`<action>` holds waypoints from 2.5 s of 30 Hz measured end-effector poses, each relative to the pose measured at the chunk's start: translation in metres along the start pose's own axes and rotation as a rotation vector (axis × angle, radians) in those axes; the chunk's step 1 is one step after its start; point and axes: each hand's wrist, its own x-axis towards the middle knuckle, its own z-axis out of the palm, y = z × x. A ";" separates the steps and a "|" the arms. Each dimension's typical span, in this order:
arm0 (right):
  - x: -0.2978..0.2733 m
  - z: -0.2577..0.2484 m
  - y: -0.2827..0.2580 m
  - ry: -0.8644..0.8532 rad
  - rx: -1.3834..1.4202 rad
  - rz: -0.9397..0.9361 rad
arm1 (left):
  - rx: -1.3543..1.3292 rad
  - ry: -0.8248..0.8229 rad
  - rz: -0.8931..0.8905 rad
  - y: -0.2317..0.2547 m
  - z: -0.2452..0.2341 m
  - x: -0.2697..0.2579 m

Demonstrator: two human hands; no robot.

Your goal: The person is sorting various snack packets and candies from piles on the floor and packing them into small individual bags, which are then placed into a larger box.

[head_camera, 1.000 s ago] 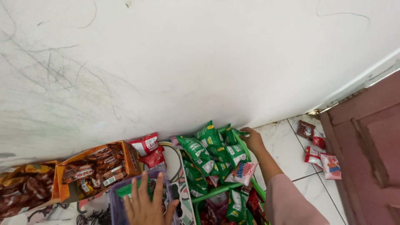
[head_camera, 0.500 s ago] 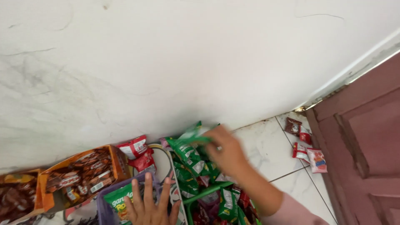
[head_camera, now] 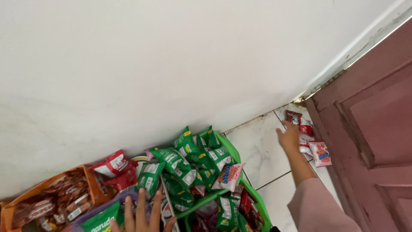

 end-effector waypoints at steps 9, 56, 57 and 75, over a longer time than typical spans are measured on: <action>0.014 -0.002 0.086 -0.383 -0.439 0.414 | -0.163 0.159 -0.094 -0.003 0.048 -0.019; -0.051 0.007 -0.078 0.148 0.234 -0.337 | -0.002 -0.070 -0.185 -0.017 -0.069 0.052; -0.029 0.010 -0.033 0.080 -0.020 0.003 | 0.016 -0.065 -0.199 -0.019 -0.067 0.052; -0.200 -0.080 -0.286 -0.354 0.639 -0.841 | 0.067 0.092 0.052 0.024 -0.026 0.042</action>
